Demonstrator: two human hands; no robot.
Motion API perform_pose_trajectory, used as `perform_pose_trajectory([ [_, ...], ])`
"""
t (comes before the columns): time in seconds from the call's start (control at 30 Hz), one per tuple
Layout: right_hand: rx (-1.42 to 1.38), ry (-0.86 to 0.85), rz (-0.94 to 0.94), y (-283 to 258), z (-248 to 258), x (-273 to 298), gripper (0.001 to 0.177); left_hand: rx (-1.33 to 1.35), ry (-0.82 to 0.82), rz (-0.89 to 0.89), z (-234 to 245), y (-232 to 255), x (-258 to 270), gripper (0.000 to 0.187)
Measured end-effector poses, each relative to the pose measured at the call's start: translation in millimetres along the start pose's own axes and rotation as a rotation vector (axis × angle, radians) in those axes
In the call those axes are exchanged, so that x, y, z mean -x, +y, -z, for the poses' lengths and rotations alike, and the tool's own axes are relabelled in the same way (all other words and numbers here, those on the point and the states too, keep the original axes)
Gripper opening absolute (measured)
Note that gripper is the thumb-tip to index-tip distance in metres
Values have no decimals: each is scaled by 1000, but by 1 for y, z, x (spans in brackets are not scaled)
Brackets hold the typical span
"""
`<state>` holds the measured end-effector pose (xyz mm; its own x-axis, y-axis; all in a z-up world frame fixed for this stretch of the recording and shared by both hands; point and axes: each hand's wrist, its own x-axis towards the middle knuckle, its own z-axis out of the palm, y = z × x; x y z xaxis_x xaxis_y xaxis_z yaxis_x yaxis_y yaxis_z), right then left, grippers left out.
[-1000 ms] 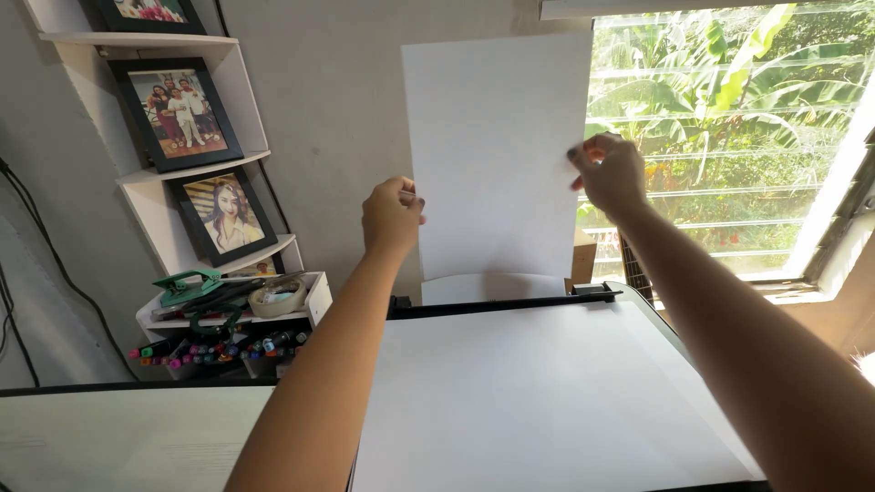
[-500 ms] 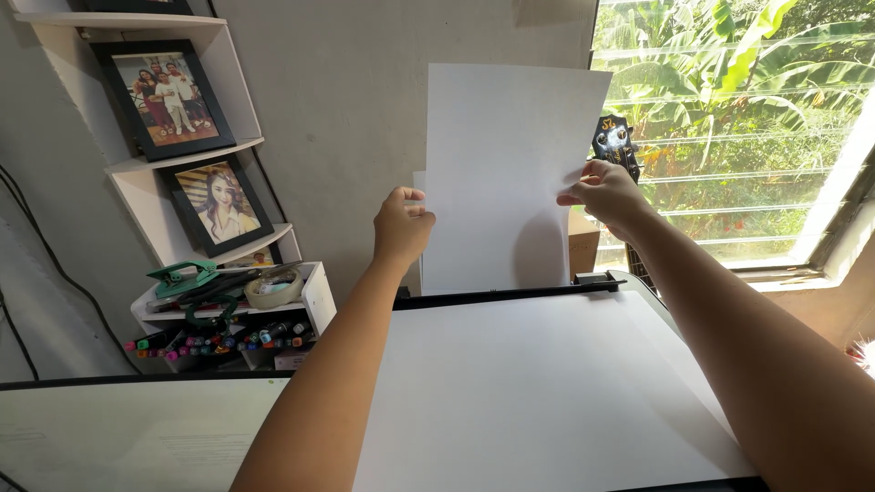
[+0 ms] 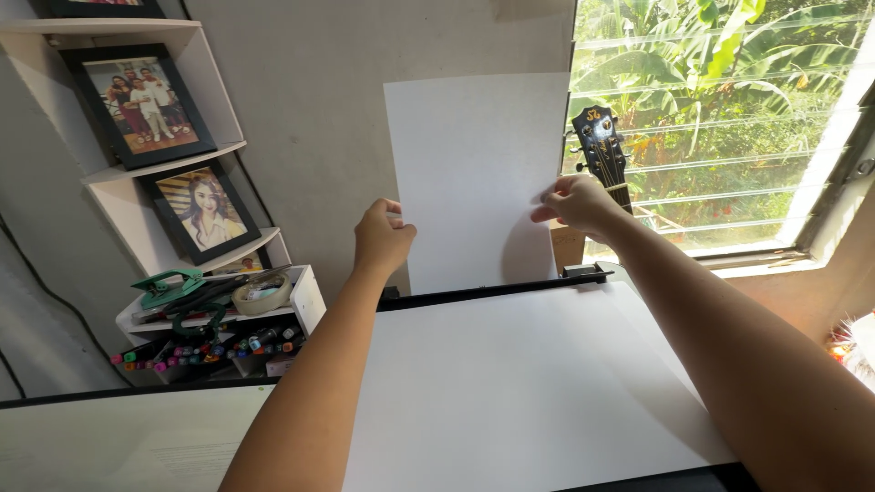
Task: The person repeatedly picks up single sheets of white paper and places them into the top input slot of an Epson printer. The action is performed one sheet at a time, with both hands used to align and insert each sheet.
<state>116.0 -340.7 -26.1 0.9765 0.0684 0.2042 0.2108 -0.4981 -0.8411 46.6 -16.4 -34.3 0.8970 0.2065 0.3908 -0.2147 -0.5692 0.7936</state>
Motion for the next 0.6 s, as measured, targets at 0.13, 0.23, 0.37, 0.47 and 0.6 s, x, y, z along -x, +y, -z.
perform_pose_trajectory([
  [0.13,-3,28,-26,2,0,0,22,43,-1,26,1,4,3,36],
  [0.23,19,49,-42,1,2,2,22,32,-26,52,-2,5,3,36],
  [0.37,-36,84,21,-2,1,5,21,30,40,-94,-8,-2,-4,23],
  [0.47,-94,75,28,-4,-2,7,22,115,127,-246,-8,-11,-10,11],
  [0.6,-28,38,-69,-2,-6,6,22,115,140,-233,-7,-17,-9,6],
])
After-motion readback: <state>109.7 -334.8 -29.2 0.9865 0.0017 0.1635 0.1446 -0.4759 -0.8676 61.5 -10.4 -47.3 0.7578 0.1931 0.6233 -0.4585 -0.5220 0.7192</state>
